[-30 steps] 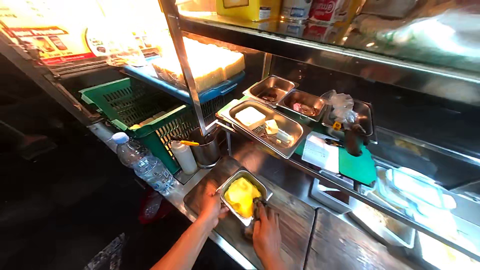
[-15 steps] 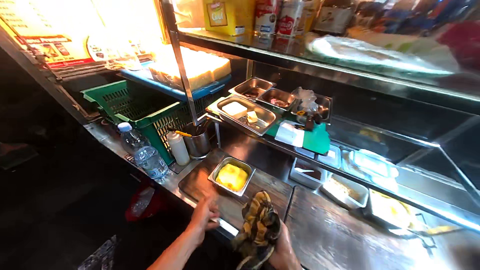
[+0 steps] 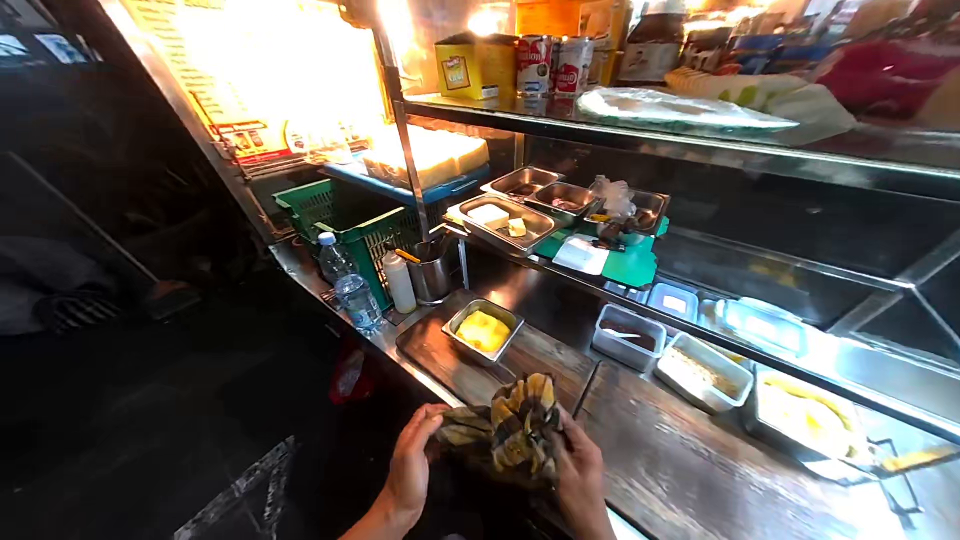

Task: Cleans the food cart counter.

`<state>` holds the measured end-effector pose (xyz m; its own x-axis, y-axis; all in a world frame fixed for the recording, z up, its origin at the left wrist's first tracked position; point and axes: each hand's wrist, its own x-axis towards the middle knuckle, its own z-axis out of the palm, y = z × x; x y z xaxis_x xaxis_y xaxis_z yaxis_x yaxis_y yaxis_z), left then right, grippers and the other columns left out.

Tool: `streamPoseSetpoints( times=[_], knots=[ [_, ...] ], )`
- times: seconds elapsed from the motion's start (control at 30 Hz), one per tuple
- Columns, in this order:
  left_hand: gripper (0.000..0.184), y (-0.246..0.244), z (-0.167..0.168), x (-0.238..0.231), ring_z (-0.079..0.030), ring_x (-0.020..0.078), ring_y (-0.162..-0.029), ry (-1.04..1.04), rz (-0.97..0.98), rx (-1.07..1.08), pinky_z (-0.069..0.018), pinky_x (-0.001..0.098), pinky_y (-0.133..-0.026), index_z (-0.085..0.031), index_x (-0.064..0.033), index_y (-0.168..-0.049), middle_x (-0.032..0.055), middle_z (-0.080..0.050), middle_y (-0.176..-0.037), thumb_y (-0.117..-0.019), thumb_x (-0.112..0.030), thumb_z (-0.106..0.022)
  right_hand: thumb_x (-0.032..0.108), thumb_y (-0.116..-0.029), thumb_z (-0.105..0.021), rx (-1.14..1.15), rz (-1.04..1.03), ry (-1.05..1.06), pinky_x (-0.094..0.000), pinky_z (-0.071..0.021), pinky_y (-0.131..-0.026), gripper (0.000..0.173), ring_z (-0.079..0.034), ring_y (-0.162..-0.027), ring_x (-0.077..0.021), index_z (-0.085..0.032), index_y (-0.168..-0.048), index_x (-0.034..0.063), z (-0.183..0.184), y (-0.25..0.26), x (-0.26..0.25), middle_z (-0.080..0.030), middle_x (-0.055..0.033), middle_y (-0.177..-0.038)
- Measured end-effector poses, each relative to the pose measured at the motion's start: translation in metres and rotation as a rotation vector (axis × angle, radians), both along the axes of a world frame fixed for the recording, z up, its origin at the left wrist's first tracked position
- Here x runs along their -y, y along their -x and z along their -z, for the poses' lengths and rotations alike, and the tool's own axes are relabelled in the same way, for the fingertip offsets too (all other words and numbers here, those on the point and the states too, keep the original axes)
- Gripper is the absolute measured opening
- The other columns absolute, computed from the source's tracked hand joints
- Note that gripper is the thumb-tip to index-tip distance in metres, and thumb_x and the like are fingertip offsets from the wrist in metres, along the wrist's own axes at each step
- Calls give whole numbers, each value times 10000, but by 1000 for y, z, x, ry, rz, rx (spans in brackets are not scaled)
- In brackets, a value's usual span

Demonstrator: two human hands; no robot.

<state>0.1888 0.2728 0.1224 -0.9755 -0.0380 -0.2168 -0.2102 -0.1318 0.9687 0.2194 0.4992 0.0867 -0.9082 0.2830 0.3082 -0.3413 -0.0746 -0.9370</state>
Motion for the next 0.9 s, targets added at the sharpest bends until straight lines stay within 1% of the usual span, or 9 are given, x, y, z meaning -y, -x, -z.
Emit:
streamPoseSetpoints(
  times=[0.1, 0.23, 0.3, 0.4, 0.53, 0.6, 0.67, 0.77, 0.9],
  knots=[
    [625, -17, -20, -22, -659, 339, -1158, -262, 154, 227, -577, 586, -878, -452, -186, -1485, 135, -651, -1319, -1078, -583, -193, -5, -914, -609, -185, 1, -451, -461, -497, -1123, 349, -569, -1335, -252, -770, -1190, 135, 7, -11, 24, -630, -148, -1383],
    [325, -15, 9, -41, -706, 278, -971, -170, -4, 217, -612, 447, -818, -527, -54, -1320, 177, -689, -1112, -1029, -185, -586, 98, -884, -632, -149, -178, -468, -497, -456, -1144, 200, -528, -1374, -257, -796, -960, 184, 13, -37, 33, -678, -67, -1322],
    [295, -4, 26, -30, -686, 262, -995, -87, -81, 157, -601, 434, -837, -550, -35, -1278, 172, -667, -1131, -998, -114, -602, 267, -952, -616, 30, -134, -226, -435, -533, -1053, 313, -556, -1312, -262, -743, -1148, 59, 9, -45, 23, -614, -153, -1346],
    [382, -10, 16, -23, -683, 274, -1077, -276, 290, 316, -591, 486, -896, -521, -92, -1377, 143, -682, -1199, -1090, -305, -386, 662, -899, -646, 361, -206, -57, -454, -430, -1165, 960, -375, -1482, -260, -351, -1595, 71, 17, -44, 33, -310, -197, -1630],
    [816, -8, 20, -11, -391, 344, -1472, -391, 976, 442, -357, 700, -1107, -290, -185, -1616, 119, -377, -1625, -1012, -721, -169, 71, -908, -672, 440, 60, 211, -368, -557, -998, 475, -651, -1167, -183, -584, -1365, -28, 35, -35, 53, -655, -153, -1310],
    [605, 25, 22, 13, -691, 355, -1141, -171, 856, 403, -583, 576, -926, -521, -115, -1493, 163, -633, -1389, -1089, -517, -317, -1, -933, -581, 442, 198, 340, -371, -598, -918, 363, -694, -1056, -174, -620, -1291, -44, 43, -30, 42, -707, -124, -1200],
    [387, 84, 23, 37, -751, 271, -877, 35, 577, 242, -640, 433, -754, -639, -38, -1322, 139, -743, -1129, -1063, -298, -514, 153, -1030, -448, 497, 306, 427, -337, -614, -852, 363, -709, -956, -114, -558, -1344, 9, 47, -21, 25, -720, -53, -1089],
    [278, 209, 34, 70, -715, 214, -829, 350, 277, -29, -615, 404, -772, -687, -8, -1171, 120, -725, -992, -1054, -223, -555, 393, -1089, -239, 495, 347, 457, -330, -618, -858, 521, -719, -968, -101, -585, -1300, 66, 40, 18, 5, -743, -26, -1075],
    [392, 352, 68, 70, -677, 318, -950, 679, 407, -19, -534, 572, -887, -676, -76, -1241, 168, -698, -1057, -1064, -398, -537, 281, -1048, -416, 455, 341, -45, -371, -570, -972, 449, -672, -1134, -166, -648, -1315, 4, 22, 138, -18, -697, -109, -1262]
  ],
)
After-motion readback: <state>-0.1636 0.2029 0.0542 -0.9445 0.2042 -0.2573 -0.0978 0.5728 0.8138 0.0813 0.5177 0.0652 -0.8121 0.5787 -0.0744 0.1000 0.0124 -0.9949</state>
